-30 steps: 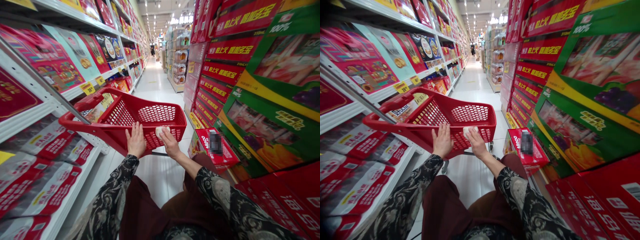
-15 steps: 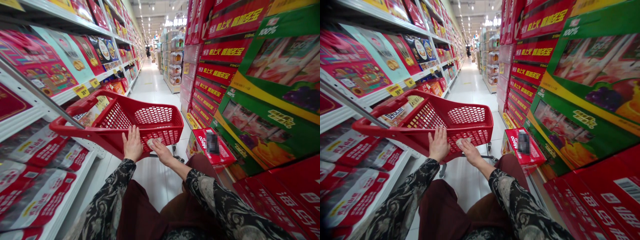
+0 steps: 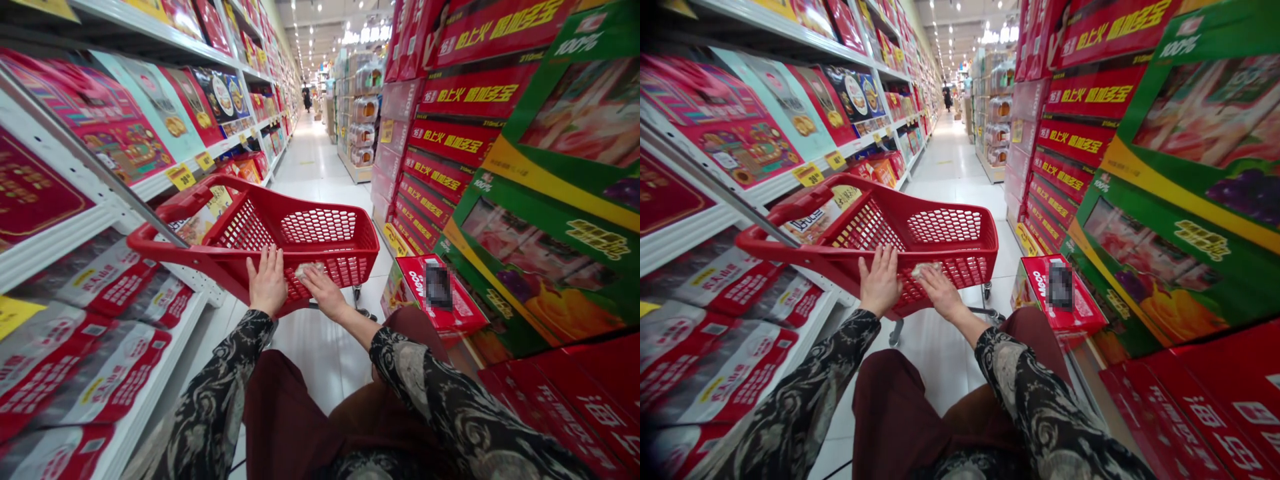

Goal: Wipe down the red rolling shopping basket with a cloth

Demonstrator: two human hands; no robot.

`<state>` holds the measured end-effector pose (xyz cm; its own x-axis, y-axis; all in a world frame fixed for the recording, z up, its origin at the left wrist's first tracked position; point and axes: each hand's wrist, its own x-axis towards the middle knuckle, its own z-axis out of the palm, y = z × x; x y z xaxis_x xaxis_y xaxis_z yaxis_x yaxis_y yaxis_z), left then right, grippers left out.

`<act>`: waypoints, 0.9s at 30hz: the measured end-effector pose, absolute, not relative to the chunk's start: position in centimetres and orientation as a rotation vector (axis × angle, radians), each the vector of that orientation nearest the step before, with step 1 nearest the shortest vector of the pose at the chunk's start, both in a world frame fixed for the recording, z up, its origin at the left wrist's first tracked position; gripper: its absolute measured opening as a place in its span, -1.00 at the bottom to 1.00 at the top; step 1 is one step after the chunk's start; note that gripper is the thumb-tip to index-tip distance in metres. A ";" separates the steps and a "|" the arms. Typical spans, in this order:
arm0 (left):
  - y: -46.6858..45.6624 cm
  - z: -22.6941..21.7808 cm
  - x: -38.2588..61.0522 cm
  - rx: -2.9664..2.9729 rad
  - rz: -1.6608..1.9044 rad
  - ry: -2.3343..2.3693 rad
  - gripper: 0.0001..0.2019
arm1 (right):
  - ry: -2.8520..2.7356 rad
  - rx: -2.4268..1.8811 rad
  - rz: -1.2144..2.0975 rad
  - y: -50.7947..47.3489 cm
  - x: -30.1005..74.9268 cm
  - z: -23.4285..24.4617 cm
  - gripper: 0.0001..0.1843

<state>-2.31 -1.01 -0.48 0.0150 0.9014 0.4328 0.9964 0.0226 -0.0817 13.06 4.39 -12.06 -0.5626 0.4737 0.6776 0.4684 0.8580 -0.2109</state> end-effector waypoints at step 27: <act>-0.7 -1.8 0.3 -2.008 -0.332 -1.908 -0.33 | -1.919 -0.714 -0.004 5.3 17.6 -7.7 -0.47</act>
<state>0.30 -0.68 -1.80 0.0660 0.9135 0.4016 0.9954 -0.0321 -0.0905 17.63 5.27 -7.73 -0.2818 0.4749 0.8337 0.4787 0.8227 -0.3068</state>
